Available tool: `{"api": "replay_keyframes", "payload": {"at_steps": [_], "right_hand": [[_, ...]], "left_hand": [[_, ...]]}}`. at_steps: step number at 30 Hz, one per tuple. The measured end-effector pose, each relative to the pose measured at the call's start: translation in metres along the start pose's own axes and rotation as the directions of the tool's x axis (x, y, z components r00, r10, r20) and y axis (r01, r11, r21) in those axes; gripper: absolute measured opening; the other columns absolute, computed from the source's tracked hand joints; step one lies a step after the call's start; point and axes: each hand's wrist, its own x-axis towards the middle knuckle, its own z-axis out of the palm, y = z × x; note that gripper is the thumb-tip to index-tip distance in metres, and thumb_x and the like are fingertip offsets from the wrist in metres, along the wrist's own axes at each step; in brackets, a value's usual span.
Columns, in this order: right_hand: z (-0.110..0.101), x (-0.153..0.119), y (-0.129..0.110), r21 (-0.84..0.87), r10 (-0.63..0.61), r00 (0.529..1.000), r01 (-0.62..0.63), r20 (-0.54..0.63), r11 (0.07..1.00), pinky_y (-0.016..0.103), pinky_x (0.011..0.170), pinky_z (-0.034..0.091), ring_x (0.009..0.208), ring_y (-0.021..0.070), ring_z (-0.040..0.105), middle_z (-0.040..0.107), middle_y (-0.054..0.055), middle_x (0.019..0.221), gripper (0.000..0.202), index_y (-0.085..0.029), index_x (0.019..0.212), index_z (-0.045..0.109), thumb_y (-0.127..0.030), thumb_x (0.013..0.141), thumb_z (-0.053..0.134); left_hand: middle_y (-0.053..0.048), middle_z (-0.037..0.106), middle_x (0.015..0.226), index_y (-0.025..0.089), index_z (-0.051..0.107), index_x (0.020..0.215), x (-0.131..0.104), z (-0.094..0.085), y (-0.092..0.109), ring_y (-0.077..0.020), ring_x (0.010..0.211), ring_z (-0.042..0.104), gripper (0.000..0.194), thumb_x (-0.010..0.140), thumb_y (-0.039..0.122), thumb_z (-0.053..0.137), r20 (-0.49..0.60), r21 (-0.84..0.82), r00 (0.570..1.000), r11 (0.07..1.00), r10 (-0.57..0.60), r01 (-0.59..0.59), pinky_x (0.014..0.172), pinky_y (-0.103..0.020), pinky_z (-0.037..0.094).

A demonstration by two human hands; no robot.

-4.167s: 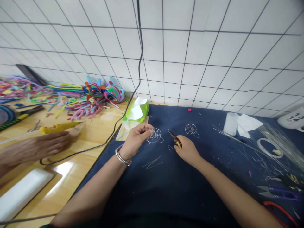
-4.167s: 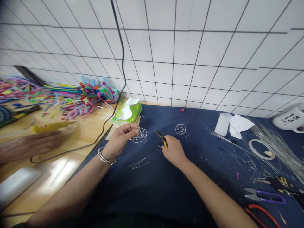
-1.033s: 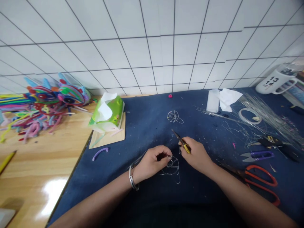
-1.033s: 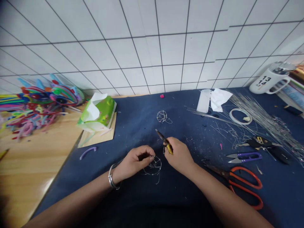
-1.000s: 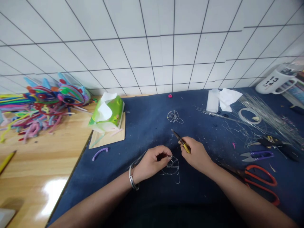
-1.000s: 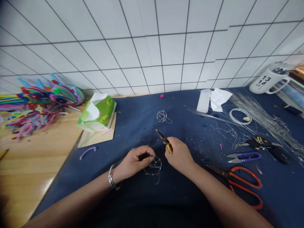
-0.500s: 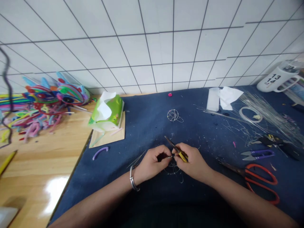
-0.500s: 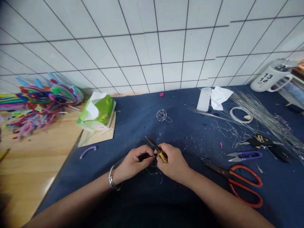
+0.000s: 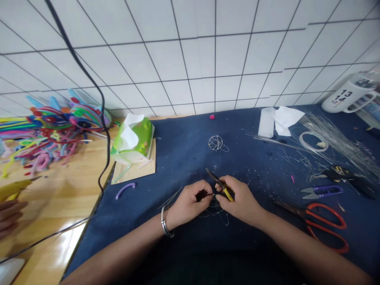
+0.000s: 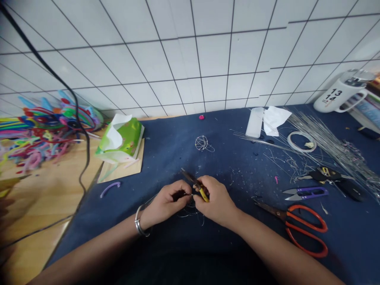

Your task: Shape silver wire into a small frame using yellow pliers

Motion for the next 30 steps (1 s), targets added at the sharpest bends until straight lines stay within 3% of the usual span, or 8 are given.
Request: {"api": "replay_keyframes", "payload": {"at_steps": [6, 13, 19, 30], "right_hand": [[0.0062, -0.0019, 0.0018, -0.020, -0.011, 1.000, 0.012, 0.022, 1.000, 0.023, 0.060, 0.040, 0.064, 0.0110, 0.051, 0.056, -0.001, 0.075, 0.018, -0.021, 0.087, 0.051, -0.015, 0.070, 0.049], [0.0031, -0.0026, -0.0001, 0.020, 0.024, 1.000, -0.024, 0.016, 1.000, 0.021, 0.057, 0.039, 0.060, 0.0092, 0.051, 0.054, -0.003, 0.071, 0.017, -0.021, 0.086, 0.050, -0.014, 0.070, 0.047], [0.0038, -0.0014, -0.0001, 0.024, 0.047, 0.999, -0.047, 0.003, 0.999, 0.022, 0.060, 0.040, 0.062, 0.0093, 0.051, 0.055, -0.002, 0.074, 0.017, -0.020, 0.086, 0.050, -0.015, 0.071, 0.048], [0.0070, -0.0022, -0.0003, 0.023, 0.051, 0.999, -0.051, -0.014, 0.998, 0.022, 0.060, 0.040, 0.062, 0.0091, 0.051, 0.057, -0.002, 0.075, 0.016, -0.021, 0.087, 0.050, -0.016, 0.073, 0.048]], "left_hand": [[-0.002, 0.056, 0.079, 0.015, 0.055, 0.084, -0.0009, 0.0012, 0.0014, -0.0109, 0.068, 0.050, 0.008, 0.078, 0.012, 0.050, 0.013, -0.011, 1.000, 1.000, 0.006, -0.006, 0.063, -0.022, 0.040], [0.001, 0.051, 0.069, 0.014, 0.053, 0.079, -0.0027, 0.0007, 0.0022, -0.0085, 0.059, 0.044, 0.003, 0.080, 0.015, 0.050, -0.009, -0.028, 0.998, 0.998, -0.060, 0.059, 0.056, -0.020, 0.038], [-0.003, 0.057, 0.081, 0.015, 0.059, 0.093, -0.0021, 0.0002, 0.0060, -0.0118, 0.072, 0.052, 0.014, 0.083, 0.016, 0.049, -0.003, -0.012, 1.000, 1.000, 0.003, -0.003, 0.068, -0.025, 0.042], [-0.001, 0.057, 0.074, 0.015, 0.061, 0.082, -0.0013, 0.0008, 0.0061, -0.0113, 0.068, 0.051, 0.011, 0.083, 0.018, 0.051, -0.042, 0.085, 0.999, 0.996, 0.005, -0.002, 0.067, -0.024, 0.041]]}}
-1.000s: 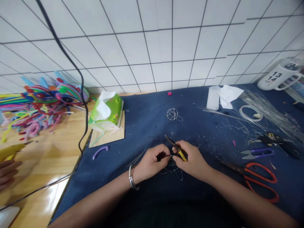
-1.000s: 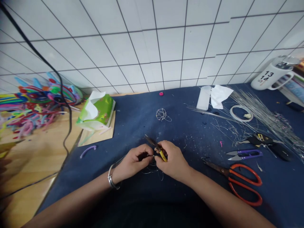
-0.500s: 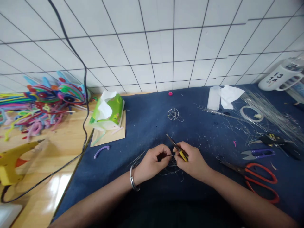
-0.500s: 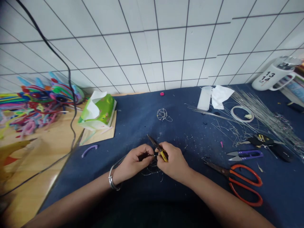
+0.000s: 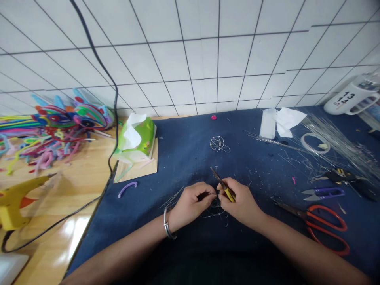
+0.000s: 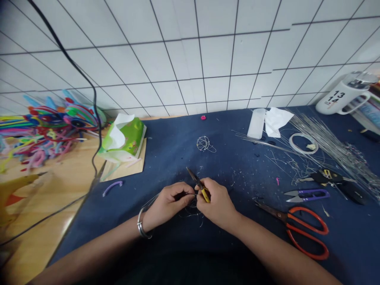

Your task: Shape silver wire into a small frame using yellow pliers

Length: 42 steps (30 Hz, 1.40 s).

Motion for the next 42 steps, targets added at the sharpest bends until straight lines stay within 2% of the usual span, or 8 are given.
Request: {"api": "replay_keyframes", "payload": {"at_steps": [5, 9, 13, 20, 25, 30, 35, 42], "right_hand": [[-0.043, 0.009, -0.004, -0.188, -0.037, 0.988, 0.065, 0.148, 0.980, 0.024, 0.061, 0.039, 0.069, 0.0120, 0.053, 0.057, 0.000, 0.081, 0.014, -0.021, 0.090, 0.053, -0.027, 0.078, 0.049], [-0.096, 0.009, 0.000, -0.525, -0.025, 0.971, 0.151, 0.239, 0.837, 0.027, 0.064, 0.038, 0.074, 0.0168, 0.053, 0.057, 0.002, 0.082, 0.020, -0.022, 0.090, 0.057, -0.038, 0.077, 0.054], [-0.115, 0.003, 0.006, -0.632, 0.031, 0.940, 0.204, 0.340, 0.748, 0.028, 0.063, 0.038, 0.076, 0.0184, 0.054, 0.057, 0.003, 0.082, 0.020, -0.023, 0.089, 0.059, -0.039, 0.078, 0.054], [-0.098, 0.004, 0.003, -0.704, -0.081, 0.937, 0.310, 0.340, 0.638, 0.030, 0.071, 0.039, 0.080, 0.0186, 0.052, 0.056, 0.002, 0.082, 0.014, -0.024, 0.091, 0.057, -0.030, 0.079, 0.054], [-0.085, 0.011, 0.010, -0.793, -0.152, 0.977, 0.209, 0.148, 0.572, 0.035, 0.077, 0.038, 0.087, 0.0226, 0.050, 0.056, 0.006, 0.086, 0.023, -0.020, 0.097, 0.055, -0.034, 0.079, 0.053], [-0.055, 0.023, 0.015, -0.660, -0.172, 0.984, 0.162, 0.051, 0.733, 0.034, 0.075, 0.037, 0.086, 0.0210, 0.048, 0.055, 0.008, 0.087, 0.015, -0.016, 0.093, 0.051, -0.025, 0.082, 0.047], [-0.032, 0.034, 0.010, -0.591, -0.204, 0.960, 0.278, 0.190, 0.757, 0.028, 0.072, 0.037, 0.082, 0.0160, 0.050, 0.056, 0.004, 0.083, 0.013, -0.018, 0.091, 0.052, -0.015, 0.080, 0.047], [-0.025, 0.032, 0.009, -0.562, -0.179, 0.931, 0.337, 0.317, 0.755, 0.026, 0.069, 0.035, 0.079, 0.0154, 0.049, 0.057, 0.003, 0.080, 0.018, -0.019, 0.087, 0.054, -0.007, 0.075, 0.048]], "left_hand": [[-0.001, 0.056, 0.073, 0.015, 0.060, 0.080, 0.000, -0.006, 0.001, -0.0109, 0.067, 0.051, 0.012, 0.084, 0.017, 0.049, -0.008, 0.050, 1.000, 0.998, 0.029, -0.029, 0.066, -0.024, 0.040], [-0.001, 0.057, 0.073, 0.016, 0.060, 0.080, 0.001, -0.012, 0.000, -0.0106, 0.067, 0.051, 0.011, 0.084, 0.018, 0.049, 0.034, 0.081, 0.999, 0.996, 0.032, -0.034, 0.064, -0.023, 0.040], [-0.001, 0.058, 0.075, 0.016, 0.060, 0.081, 0.002, -0.014, -0.001, -0.0107, 0.068, 0.052, 0.013, 0.084, 0.020, 0.049, 0.080, 0.099, 0.997, 0.995, 0.018, -0.026, 0.064, -0.023, 0.041], [-0.001, 0.058, 0.078, 0.016, 0.060, 0.082, 0.003, -0.014, -0.002, -0.0111, 0.070, 0.053, 0.013, 0.084, 0.020, 0.048, 0.111, 0.114, 0.994, 0.993, 0.005, -0.018, 0.066, -0.024, 0.042], [-0.001, 0.058, 0.078, 0.016, 0.060, 0.082, 0.003, -0.014, -0.001, -0.0107, 0.070, 0.053, 0.012, 0.084, 0.019, 0.048, 0.127, 0.101, 0.992, 0.994, 0.017, -0.030, 0.066, -0.023, 0.042], [-0.001, 0.059, 0.077, 0.016, 0.061, 0.081, 0.001, -0.011, 0.000, -0.0110, 0.070, 0.053, 0.012, 0.083, 0.017, 0.048, 0.123, 0.090, 0.991, 0.994, 0.049, -0.060, 0.066, -0.024, 0.042], [-0.001, 0.059, 0.075, 0.016, 0.060, 0.080, 0.000, -0.009, 0.000, -0.0111, 0.068, 0.054, 0.012, 0.082, 0.016, 0.048, 0.118, 0.091, 0.991, 0.993, 0.070, -0.081, 0.064, -0.023, 0.043], [-0.001, 0.060, 0.076, 0.015, 0.061, 0.079, -0.001, -0.012, 0.001, -0.0116, 0.069, 0.054, 0.011, 0.081, 0.014, 0.050, 0.082, 0.079, 0.994, 0.993, 0.075, -0.082, 0.066, -0.024, 0.043]]}}
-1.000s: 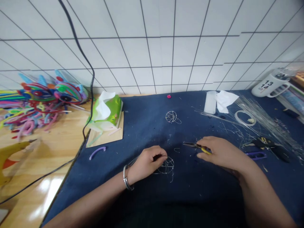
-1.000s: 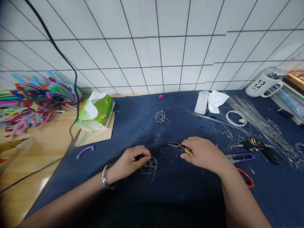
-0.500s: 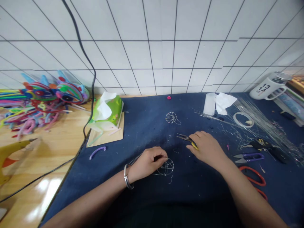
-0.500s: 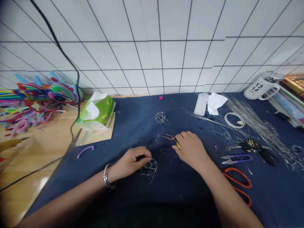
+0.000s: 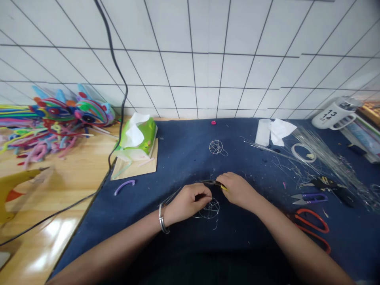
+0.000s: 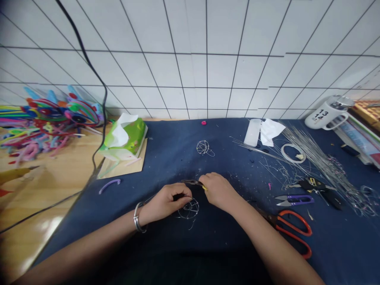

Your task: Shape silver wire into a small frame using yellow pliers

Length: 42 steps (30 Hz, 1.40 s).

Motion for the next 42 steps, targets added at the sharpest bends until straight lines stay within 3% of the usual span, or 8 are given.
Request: {"api": "replay_keyframes", "payload": {"at_steps": [9, 17, 23, 33, 42], "right_hand": [[0.007, -0.008, -0.004, 0.052, 0.094, 0.996, -0.094, 0.007, 0.994, 0.027, 0.062, 0.032, 0.070, 0.0161, 0.050, 0.055, 0.003, 0.073, 0.017, -0.018, 0.075, 0.050, -0.003, 0.066, 0.048], [-0.005, -0.008, -0.019, 0.343, 0.192, 0.973, -0.137, -0.132, 0.929, 0.023, 0.067, 0.039, 0.075, 0.0112, 0.055, 0.059, 0.000, 0.087, 0.015, -0.020, 0.089, 0.049, -0.014, 0.076, 0.044], [0.007, -0.011, -0.032, 0.487, 0.225, 0.957, -0.110, -0.185, 0.866, 0.023, 0.065, 0.042, 0.071, 0.0106, 0.056, 0.060, -0.001, 0.081, 0.013, -0.020, 0.085, 0.050, -0.014, 0.075, 0.045], [0.015, -0.016, -0.038, 0.485, 0.260, 0.910, -0.076, -0.324, 0.871, 0.028, 0.072, 0.041, 0.077, 0.0153, 0.054, 0.056, 0.002, 0.082, 0.013, -0.021, 0.086, 0.050, -0.016, 0.075, 0.046], [0.014, -0.017, -0.035, 0.475, 0.144, 0.950, 0.006, -0.279, 0.880, 0.025, 0.066, 0.041, 0.070, 0.0129, 0.051, 0.054, 0.001, 0.077, 0.012, -0.021, 0.084, 0.050, -0.016, 0.075, 0.047]], "left_hand": [[-0.002, 0.060, 0.076, 0.015, 0.061, 0.081, -0.002, 0.000, 0.000, -0.0118, 0.070, 0.054, 0.011, 0.082, 0.016, 0.050, -0.011, -0.009, 1.000, 1.000, 0.020, -0.020, 0.068, -0.025, 0.043], [-0.002, 0.061, 0.080, 0.016, 0.062, 0.086, -0.003, 0.001, 0.000, -0.0120, 0.072, 0.056, 0.011, 0.083, 0.019, 0.051, 0.029, -0.032, 0.999, 0.999, 0.031, -0.030, 0.069, -0.024, 0.044], [-0.003, 0.062, 0.079, 0.016, 0.063, 0.086, -0.004, 0.002, -0.001, -0.0121, 0.071, 0.057, 0.011, 0.083, 0.020, 0.053, 0.004, -0.042, 0.999, 0.998, 0.044, -0.044, 0.068, -0.024, 0.045], [-0.002, 0.063, 0.079, 0.017, 0.064, 0.085, -0.004, 0.002, 0.001, -0.0123, 0.072, 0.058, 0.011, 0.081, 0.018, 0.054, -0.008, -0.055, 1.000, 0.998, 0.009, -0.009, 0.068, -0.024, 0.046], [-0.003, 0.062, 0.079, 0.015, 0.062, 0.082, -0.004, 0.002, -0.003, -0.0121, 0.071, 0.057, 0.011, 0.080, 0.013, 0.052, -0.018, -0.051, 0.999, 0.998, 0.043, -0.044, 0.067, -0.024, 0.045]]}}
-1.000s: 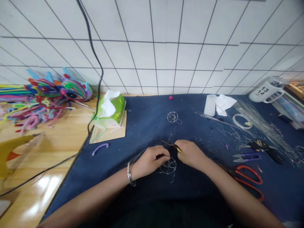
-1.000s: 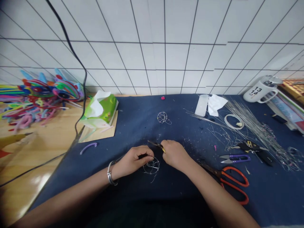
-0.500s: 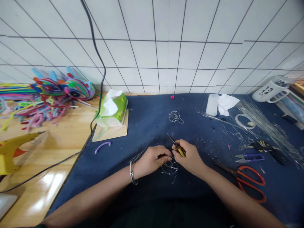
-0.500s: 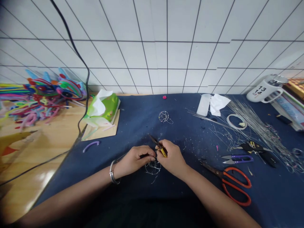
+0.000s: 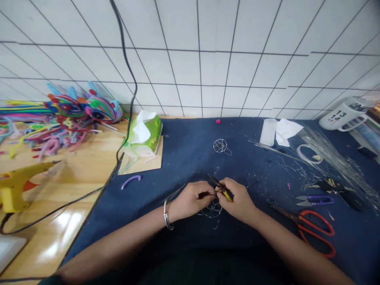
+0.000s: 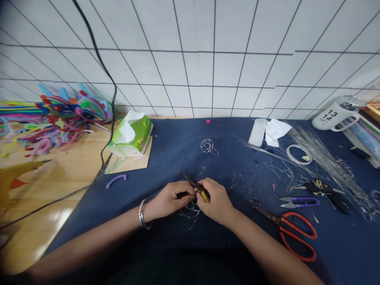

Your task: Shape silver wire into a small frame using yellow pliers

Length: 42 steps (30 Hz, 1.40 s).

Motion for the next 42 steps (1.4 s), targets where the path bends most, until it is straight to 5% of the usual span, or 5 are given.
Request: {"api": "replay_keyframes", "payload": {"at_steps": [9, 42], "right_hand": [[-0.017, 0.003, 0.002, 0.018, -0.071, 0.971, 0.069, 0.228, 0.997, 0.022, 0.059, 0.036, 0.062, 0.0095, 0.045, 0.048, -0.002, 0.069, 0.005, -0.019, 0.078, 0.049, -0.020, 0.081, 0.045], [-0.001, -0.007, 0.006, -0.022, -0.162, 0.987, 0.162, -0.005, 0.987, 0.025, 0.063, 0.036, 0.065, 0.0115, 0.044, 0.047, 0.000, 0.071, 0.003, -0.019, 0.081, 0.048, -0.020, 0.081, 0.046]], "left_hand": [[-0.003, 0.063, 0.083, 0.015, 0.062, 0.087, 0.002, -0.001, 0.003, -0.0119, 0.075, 0.058, 0.013, 0.080, 0.012, 0.052, 0.032, 0.016, 0.998, 0.998, 0.053, -0.053, 0.070, -0.024, 0.045], [-0.002, 0.065, 0.077, 0.015, 0.065, 0.078, -0.002, 0.002, -0.002, -0.0112, 0.066, 0.059, 0.007, 0.074, 0.021, 0.063, -0.080, -0.066, 0.991, 0.993, -0.107, 0.102, 0.062, -0.021, 0.046]]}}
